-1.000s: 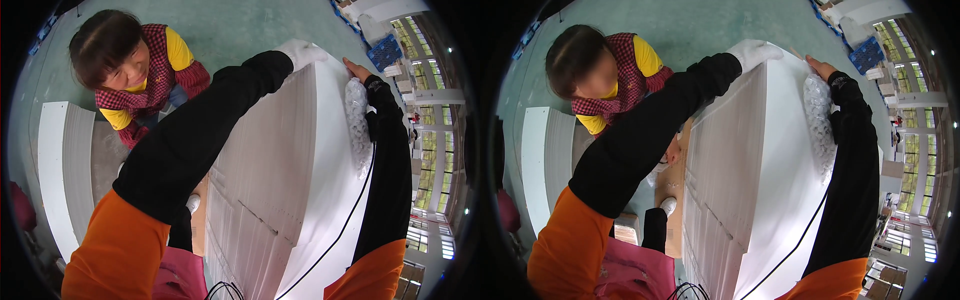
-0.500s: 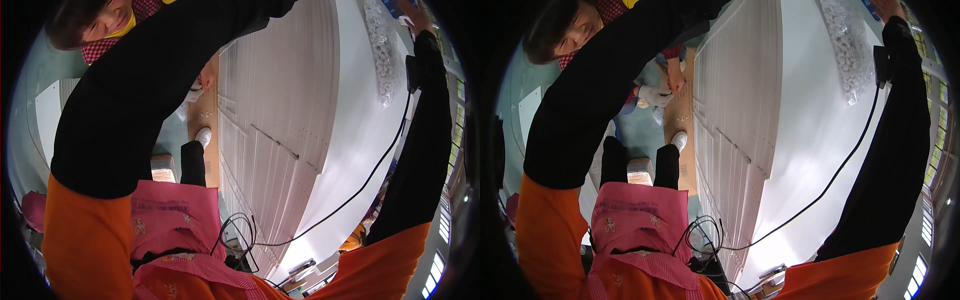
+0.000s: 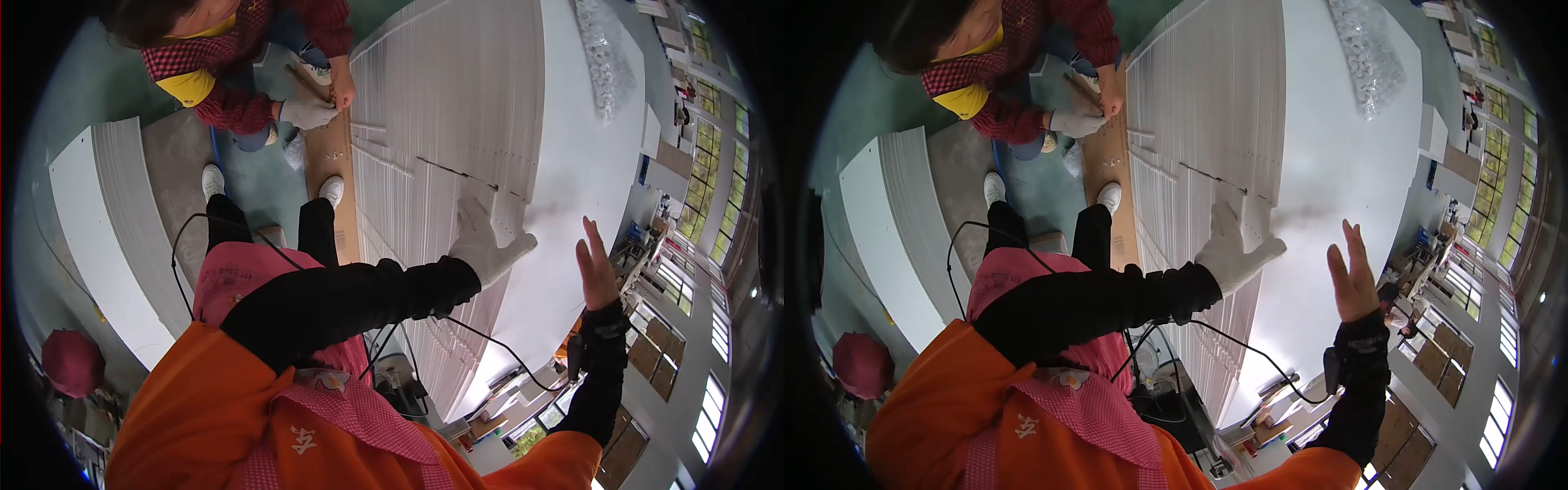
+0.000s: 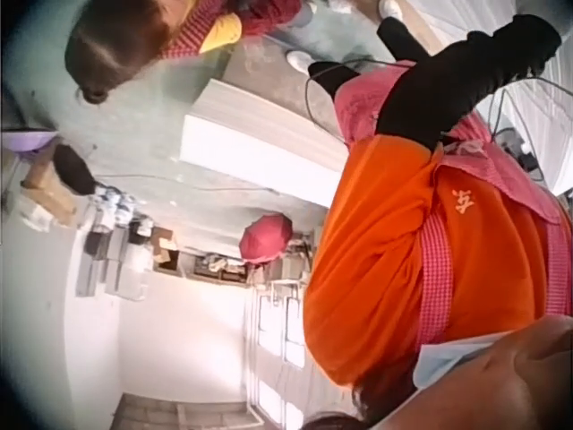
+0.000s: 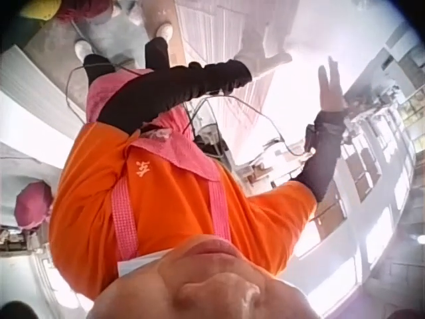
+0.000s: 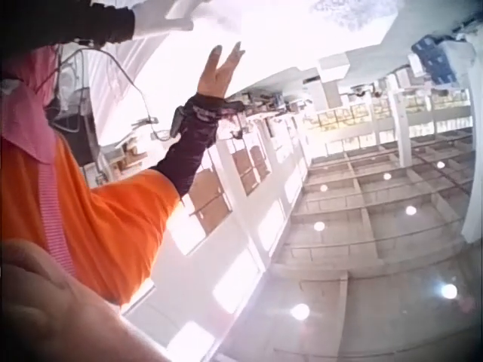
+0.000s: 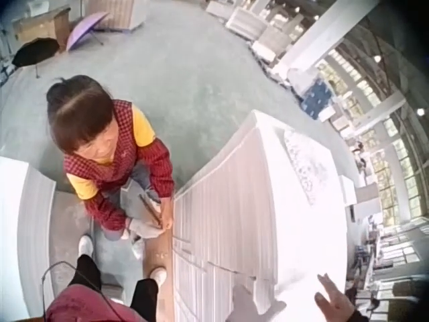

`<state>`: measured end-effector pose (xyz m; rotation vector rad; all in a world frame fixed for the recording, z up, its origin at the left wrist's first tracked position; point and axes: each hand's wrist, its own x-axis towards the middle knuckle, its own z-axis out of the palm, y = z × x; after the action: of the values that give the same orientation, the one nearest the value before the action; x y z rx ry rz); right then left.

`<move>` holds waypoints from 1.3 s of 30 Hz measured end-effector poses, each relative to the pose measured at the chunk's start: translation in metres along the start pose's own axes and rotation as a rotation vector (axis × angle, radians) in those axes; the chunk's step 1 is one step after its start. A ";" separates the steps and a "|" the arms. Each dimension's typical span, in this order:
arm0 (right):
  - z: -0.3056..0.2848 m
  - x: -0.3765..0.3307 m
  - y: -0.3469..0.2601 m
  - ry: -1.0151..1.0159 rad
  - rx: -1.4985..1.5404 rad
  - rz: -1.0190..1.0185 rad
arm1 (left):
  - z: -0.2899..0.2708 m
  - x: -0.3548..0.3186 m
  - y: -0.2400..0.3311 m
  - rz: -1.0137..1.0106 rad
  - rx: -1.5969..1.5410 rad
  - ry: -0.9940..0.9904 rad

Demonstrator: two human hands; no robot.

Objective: Assembling white wooden panels by hammering and inserting hardware.

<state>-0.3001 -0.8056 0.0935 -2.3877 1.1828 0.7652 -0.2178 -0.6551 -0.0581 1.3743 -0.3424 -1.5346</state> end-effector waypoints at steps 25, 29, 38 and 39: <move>0.131 -0.060 0.000 0.471 0.148 0.002 | -0.021 -0.011 -0.011 0.096 0.400 -0.209; 0.076 -0.108 0.021 0.495 0.594 0.201 | -0.080 -0.030 -0.029 0.000 0.510 -0.205; -0.303 -0.361 0.168 0.418 1.076 0.435 | -0.053 -0.093 -0.013 -0.066 0.356 -0.244; -0.345 -0.383 0.190 0.422 1.067 0.427 | -0.043 -0.100 -0.003 -0.069 0.375 -0.194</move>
<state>-0.5403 -0.8678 0.5835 -1.4194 1.7040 -0.2960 -0.1972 -0.5570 -0.0160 1.5366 -0.7399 -1.7263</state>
